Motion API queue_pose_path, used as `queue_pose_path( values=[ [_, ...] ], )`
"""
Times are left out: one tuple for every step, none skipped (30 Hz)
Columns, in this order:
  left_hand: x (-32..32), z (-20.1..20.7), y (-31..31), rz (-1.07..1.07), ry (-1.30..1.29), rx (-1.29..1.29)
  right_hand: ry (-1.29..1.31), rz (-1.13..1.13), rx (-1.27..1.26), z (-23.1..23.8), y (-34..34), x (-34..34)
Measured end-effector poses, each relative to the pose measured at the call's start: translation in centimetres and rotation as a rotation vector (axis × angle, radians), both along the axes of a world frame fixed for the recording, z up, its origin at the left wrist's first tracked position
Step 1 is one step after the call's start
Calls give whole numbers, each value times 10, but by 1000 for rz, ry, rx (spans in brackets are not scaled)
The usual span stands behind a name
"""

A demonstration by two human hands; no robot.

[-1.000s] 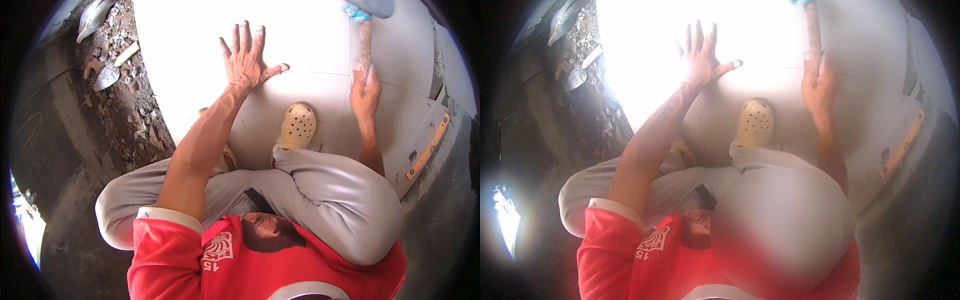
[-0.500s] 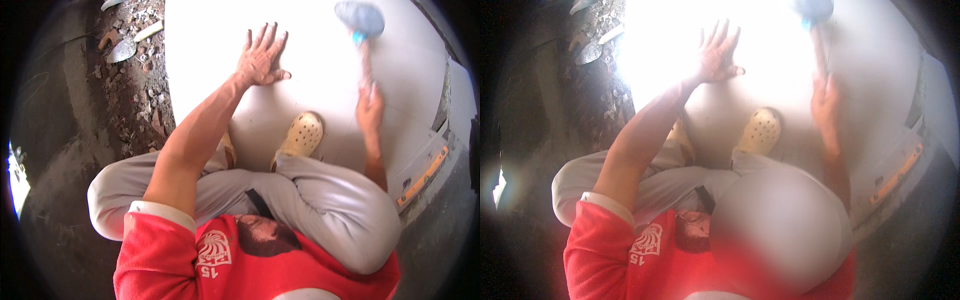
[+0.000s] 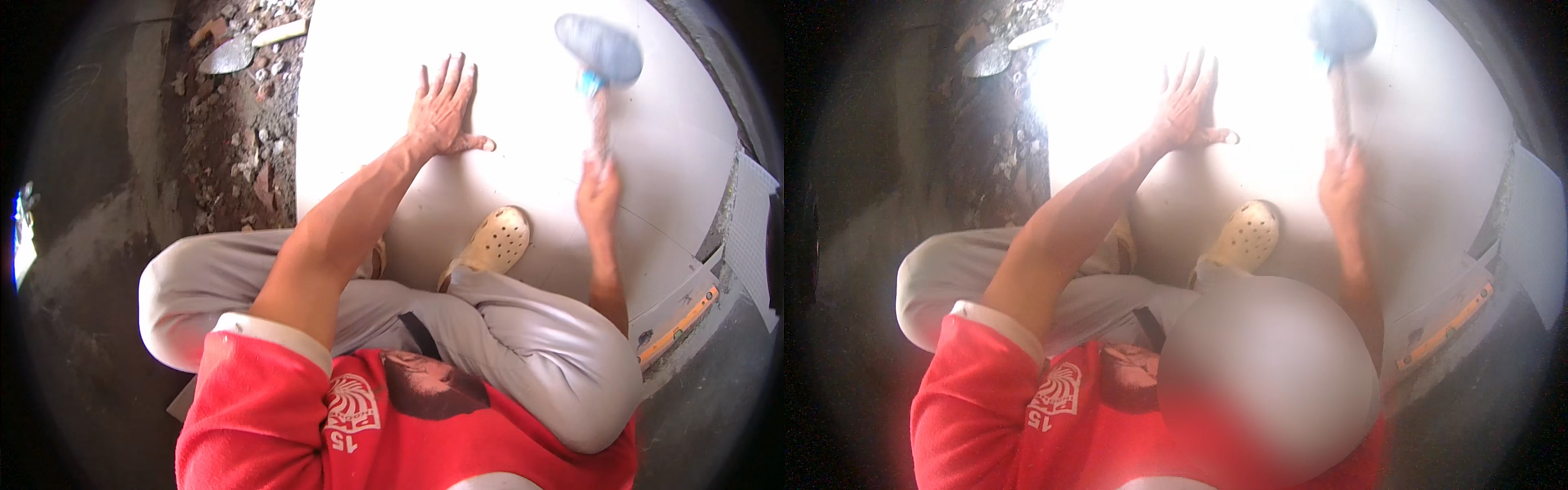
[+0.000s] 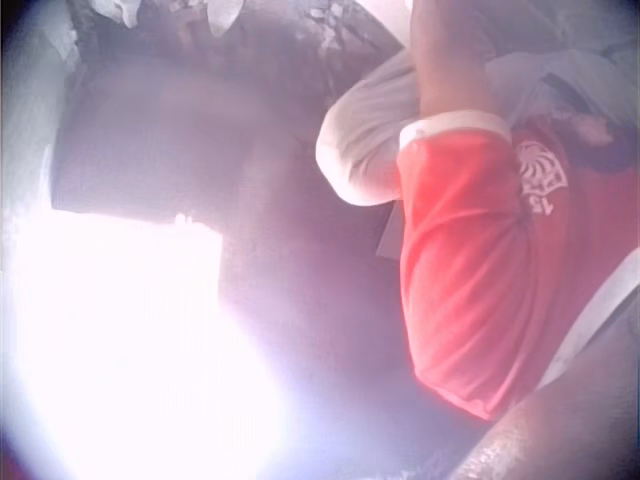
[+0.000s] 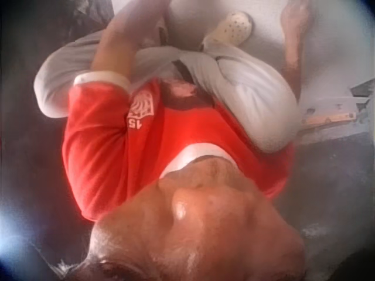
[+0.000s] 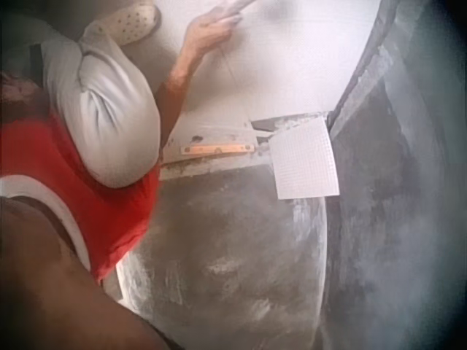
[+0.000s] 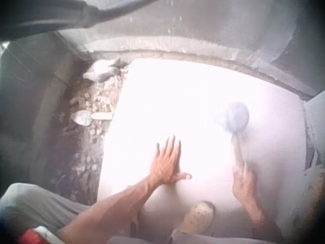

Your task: The person sits cross-legged on the floor and uses a rubber mallet to repeatedly tap a large white tile, securing it into place. The person holds the tile with one hand while striking it with the mallet in the other.

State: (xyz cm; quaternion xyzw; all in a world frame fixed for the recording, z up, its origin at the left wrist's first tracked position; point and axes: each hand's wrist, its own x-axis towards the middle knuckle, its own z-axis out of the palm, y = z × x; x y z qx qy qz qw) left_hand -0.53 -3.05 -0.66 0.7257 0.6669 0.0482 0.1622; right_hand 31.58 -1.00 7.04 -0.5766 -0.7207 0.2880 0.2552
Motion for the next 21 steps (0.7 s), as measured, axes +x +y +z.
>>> queue_pose_path(
  values=[
    [0, 1, 5, -10, 19, -3, -232, 10, -82, 10, 11, 2],
    [2, 2, 1, -26, -51, -15, -194, 8, -131, 18, 14, -1],
    [-1, 1, 5, -27, -51, -28, -120, -10, -68, 28, 29, -3],
    [-3, 2, 2, -7, -82, 11, -20, 10, -4, 36, 40, -10],
    [-9, 1, 0, -37, -84, -9, 33, -28, -32, 46, 49, -15],
    [-14, 0, -7, 9, -108, -83, 105, -54, -45, 59, 57, -19],
    [-22, -2, -10, 51, -145, -98, 201, -71, -47, 73, 69, -23],
    [-31, -4, -13, 90, -207, -105, 303, -104, -9, 87, 80, -28],
    [-41, -5, -24, 189, -207, -137, 426, -87, 12, 99, 89, -31],
    [-49, -5, -32, 281, -297, -94, 549, -63, 68, 110, 98, -35],
    [-54, -7, -37, 300, -334, -11, 677, 0, 120, 114, 105, -41],
    [-58, -8, -41, 340, -258, -36, 802, 67, 170, 115, 110, -45],
    [-59, -8, -45, 329, -251, 1, 694, 121, 242, 107, 109, -51],
    [-60, -9, -46, 328, -184, -20, 455, 220, 414, 98, 112, -54],
    [-59, -9, -46, 318, -158, 18, 16, 200, 623, 74, 97, -62],
    [-58, -8, -45, 327, -87, -41, -304, 223, 727, 49, 85, -68],
    [-57, -6, -43, 321, -50, -44, -225, 347, 568, 27, 76, -69],
    [-56, -4, -42, 313, -14, -43, -218, 339, 278, 3, 65, -71],
    [-56, -2, -40, 315, -13, -94, -201, 332, -75, -12, 60, -66],
    [-55, 0, -38, 332, -28, -50, -114, 307, -34, -21, 59, -59],
    [-57, 3, -38, 343, -26, -45, -65, 269, -84, -24, 63, -54]
  ],
)
